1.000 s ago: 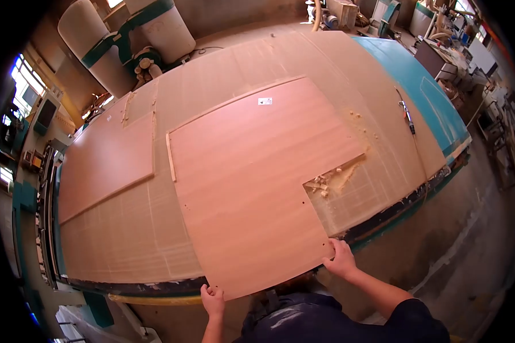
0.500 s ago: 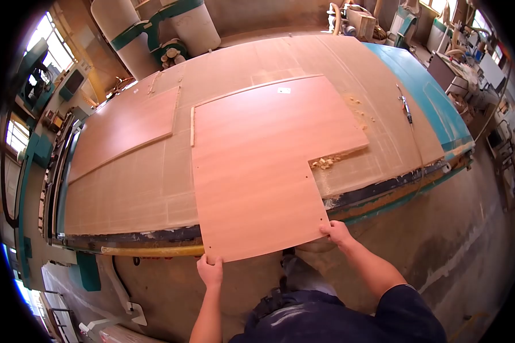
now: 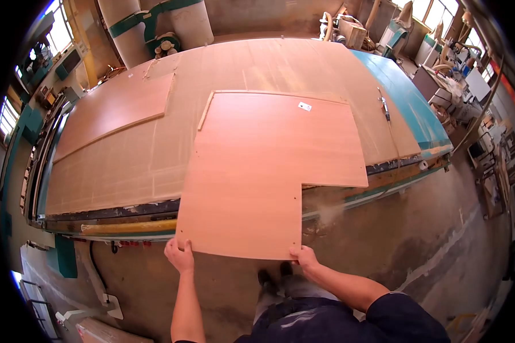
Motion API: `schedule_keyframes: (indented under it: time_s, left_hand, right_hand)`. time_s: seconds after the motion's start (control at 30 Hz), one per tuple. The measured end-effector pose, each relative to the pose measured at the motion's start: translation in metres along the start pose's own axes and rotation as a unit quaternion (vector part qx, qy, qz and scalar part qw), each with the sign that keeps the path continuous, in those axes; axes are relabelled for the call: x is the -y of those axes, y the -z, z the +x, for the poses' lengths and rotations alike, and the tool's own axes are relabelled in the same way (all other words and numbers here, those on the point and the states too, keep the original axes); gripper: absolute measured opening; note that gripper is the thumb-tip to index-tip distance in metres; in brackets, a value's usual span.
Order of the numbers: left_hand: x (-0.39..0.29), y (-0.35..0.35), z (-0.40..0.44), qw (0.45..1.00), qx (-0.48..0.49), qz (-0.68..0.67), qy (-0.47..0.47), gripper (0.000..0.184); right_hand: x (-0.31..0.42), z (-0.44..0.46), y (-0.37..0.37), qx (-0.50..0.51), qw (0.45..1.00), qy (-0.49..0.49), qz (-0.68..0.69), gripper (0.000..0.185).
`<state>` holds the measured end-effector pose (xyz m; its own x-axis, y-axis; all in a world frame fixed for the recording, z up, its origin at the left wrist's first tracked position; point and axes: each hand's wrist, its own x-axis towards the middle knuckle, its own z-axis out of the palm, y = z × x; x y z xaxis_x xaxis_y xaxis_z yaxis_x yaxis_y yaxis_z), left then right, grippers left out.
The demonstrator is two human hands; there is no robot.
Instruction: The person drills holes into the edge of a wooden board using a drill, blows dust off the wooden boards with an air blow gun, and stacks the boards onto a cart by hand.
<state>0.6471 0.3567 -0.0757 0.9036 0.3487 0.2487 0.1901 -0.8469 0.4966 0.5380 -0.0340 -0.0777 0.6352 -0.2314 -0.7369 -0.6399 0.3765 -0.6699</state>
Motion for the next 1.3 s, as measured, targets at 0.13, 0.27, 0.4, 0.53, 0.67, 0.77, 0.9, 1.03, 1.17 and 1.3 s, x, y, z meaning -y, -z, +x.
schedule_keyframes:
  time_s: [0.13, 0.27, 0.4, 0.53, 0.67, 0.77, 0.9, 1.03, 1.17, 1.3]
  left_hand:
    - [-0.023, -0.037, -0.017, 0.933, -0.002, -0.203, 0.296, 0.072]
    - [-0.107, -0.074, -0.106, 0.778, 0.186, -0.477, 0.365, 0.044]
    - [-0.148, -0.114, -0.207, 0.711, 0.32, -0.528, 0.335, 0.022]
    - [-0.212, -0.115, -0.29, 0.777, 0.574, -0.247, 0.073, 0.033]
    - [-0.378, -0.17, -0.306, 0.841, 0.518, -0.143, -0.066, 0.024]
    - [-0.537, -0.217, -0.312, 0.833, 0.465, -0.286, -0.092, 0.028]
    - [-0.741, -0.263, -0.286, 0.83, 0.454, -0.219, -0.237, 0.027]
    - [-0.866, -0.383, -0.258, 0.869, 0.334, -0.257, -0.258, 0.033]
    - [-0.967, -0.479, -0.214, 0.924, 0.271, -0.125, -0.241, 0.051]
    - [-1.044, -0.538, -0.177, 0.969, 0.171, 0.015, -0.176, 0.059]
  right_hand:
    - [-0.014, 0.034, -0.035, 0.084, 0.994, 0.002, -0.065, 0.02]
    - [0.05, 0.016, 0.01, 0.206, 0.911, 0.064, -0.352, 0.029]
    - [0.056, 0.011, 0.142, 0.164, 0.916, 0.178, -0.321, 0.032]
    - [0.022, 0.027, 0.328, 0.004, 0.931, 0.045, -0.361, 0.036]
    - [-0.003, 0.035, 0.509, -0.116, 0.936, 0.095, -0.319, 0.026]
    - [-0.001, 0.007, 0.612, -0.256, 0.893, 0.161, -0.332, 0.047]
    - [0.046, -0.035, 0.748, -0.299, 0.947, 0.074, -0.092, 0.06]
    - [0.04, -0.053, 0.845, -0.47, 0.868, 0.126, -0.095, 0.065]
    - [0.047, -0.063, 0.894, -0.486, 0.864, 0.089, -0.098, 0.072]
    - [0.065, -0.038, 0.964, -0.45, 0.888, 0.006, -0.099, 0.072]
